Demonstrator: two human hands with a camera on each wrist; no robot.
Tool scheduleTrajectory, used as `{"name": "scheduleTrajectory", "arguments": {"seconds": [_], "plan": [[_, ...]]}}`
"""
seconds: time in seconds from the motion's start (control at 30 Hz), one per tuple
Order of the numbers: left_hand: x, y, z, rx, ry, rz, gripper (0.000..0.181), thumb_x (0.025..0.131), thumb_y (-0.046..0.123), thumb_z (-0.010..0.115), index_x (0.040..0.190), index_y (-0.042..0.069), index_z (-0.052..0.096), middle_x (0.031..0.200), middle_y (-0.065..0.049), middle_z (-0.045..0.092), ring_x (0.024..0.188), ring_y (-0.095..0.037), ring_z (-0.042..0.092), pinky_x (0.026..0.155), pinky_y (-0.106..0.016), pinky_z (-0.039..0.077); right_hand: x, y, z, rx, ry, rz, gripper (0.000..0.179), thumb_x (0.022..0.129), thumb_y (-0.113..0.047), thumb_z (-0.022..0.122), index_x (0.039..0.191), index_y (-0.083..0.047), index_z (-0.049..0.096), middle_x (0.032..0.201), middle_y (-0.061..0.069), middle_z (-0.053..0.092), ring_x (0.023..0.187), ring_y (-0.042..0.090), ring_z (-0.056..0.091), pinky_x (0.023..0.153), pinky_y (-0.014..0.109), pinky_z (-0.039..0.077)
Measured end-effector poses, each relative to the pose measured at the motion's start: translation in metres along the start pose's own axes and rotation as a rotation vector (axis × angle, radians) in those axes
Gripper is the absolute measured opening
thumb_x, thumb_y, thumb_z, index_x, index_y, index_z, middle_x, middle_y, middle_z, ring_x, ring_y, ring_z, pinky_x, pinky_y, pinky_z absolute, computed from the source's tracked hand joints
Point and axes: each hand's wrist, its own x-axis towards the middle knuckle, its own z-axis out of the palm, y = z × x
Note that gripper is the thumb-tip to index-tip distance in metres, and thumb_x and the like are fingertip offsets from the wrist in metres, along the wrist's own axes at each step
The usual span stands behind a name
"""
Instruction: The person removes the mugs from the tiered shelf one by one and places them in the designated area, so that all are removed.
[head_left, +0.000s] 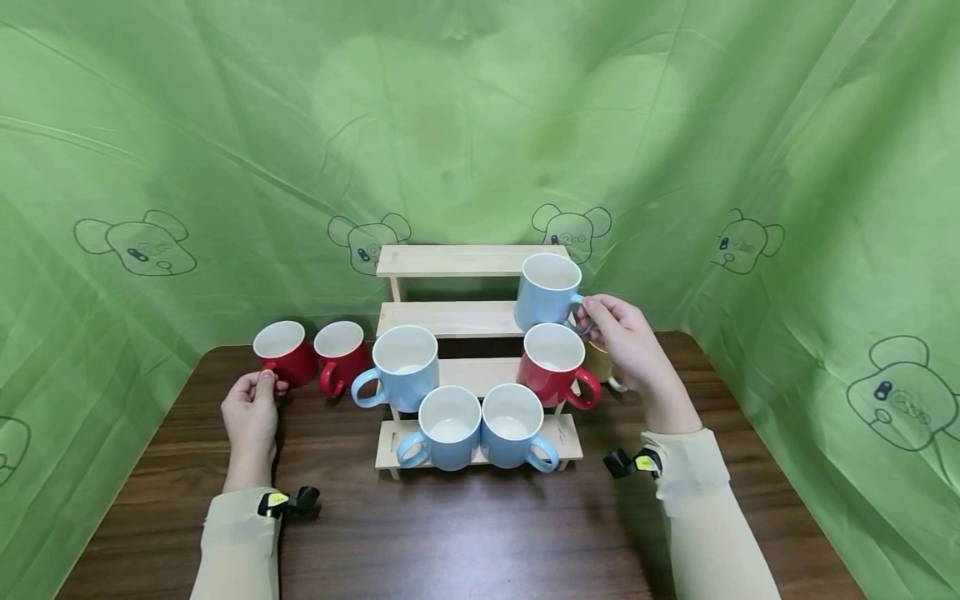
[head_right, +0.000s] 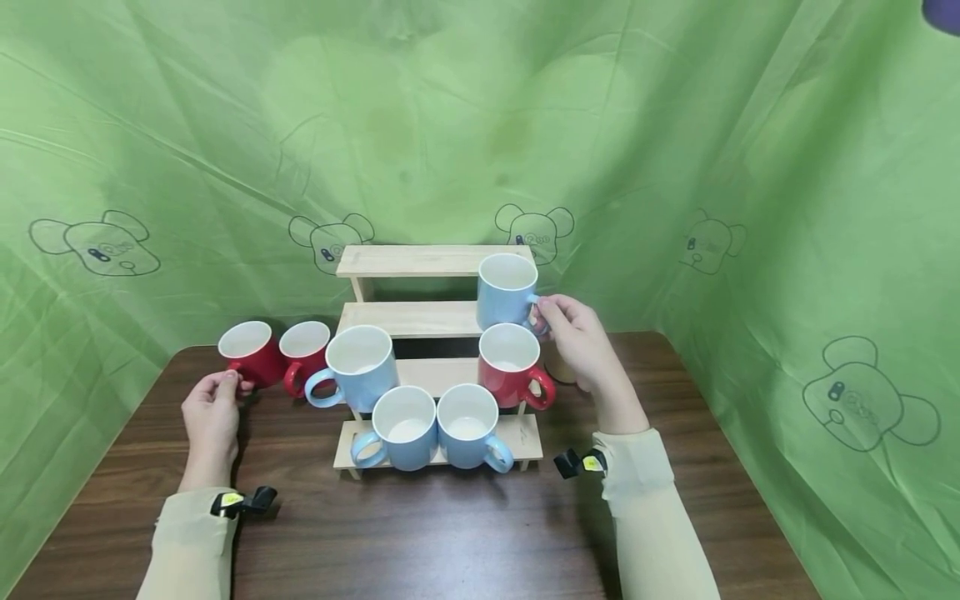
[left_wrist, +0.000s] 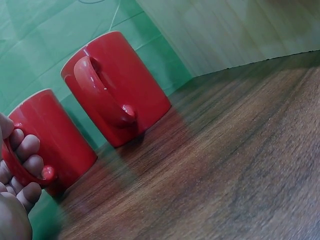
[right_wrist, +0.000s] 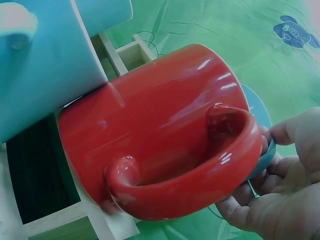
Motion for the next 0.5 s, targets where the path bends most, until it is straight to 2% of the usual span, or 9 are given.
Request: {"name": "scheduleTrajectory", "arguments": {"seconds": [0.23,0.5], "plan": [[-0.0014,0.0011,0.0004,0.003,-0.004,-0.007,0.023,0.111,0.015,0.064,0.108,-0.007,0.067,0.076,0.011,0.075,0.074,-0.001,0.070,0.071,-0.015,0.055,0.0021,0.0037,0.0019,-0.045,0.012,-0.020,0.041,0.118,-0.030,0.050,0.107,0.008,0.057,0.096,0.008,0.059,0.090,0.018,0.056,0.084,0.030,0.052],[-0.0038,0.0049,0.0000,0.010,-0.005,0.000,0.022,0.111,0.013,0.063,0.107,-0.008,0.067,0.075,0.010,0.075,0.073,-0.002,0.070,0.071,-0.015,0.055,-0.0008,-0.0011,-0.0013,-0.085,0.011,-0.049,0.044,0.118,-0.028,0.052,0.119,0.014,0.063,0.103,0.009,0.066,0.105,0.020,0.059,0.099,0.026,0.049]]}}
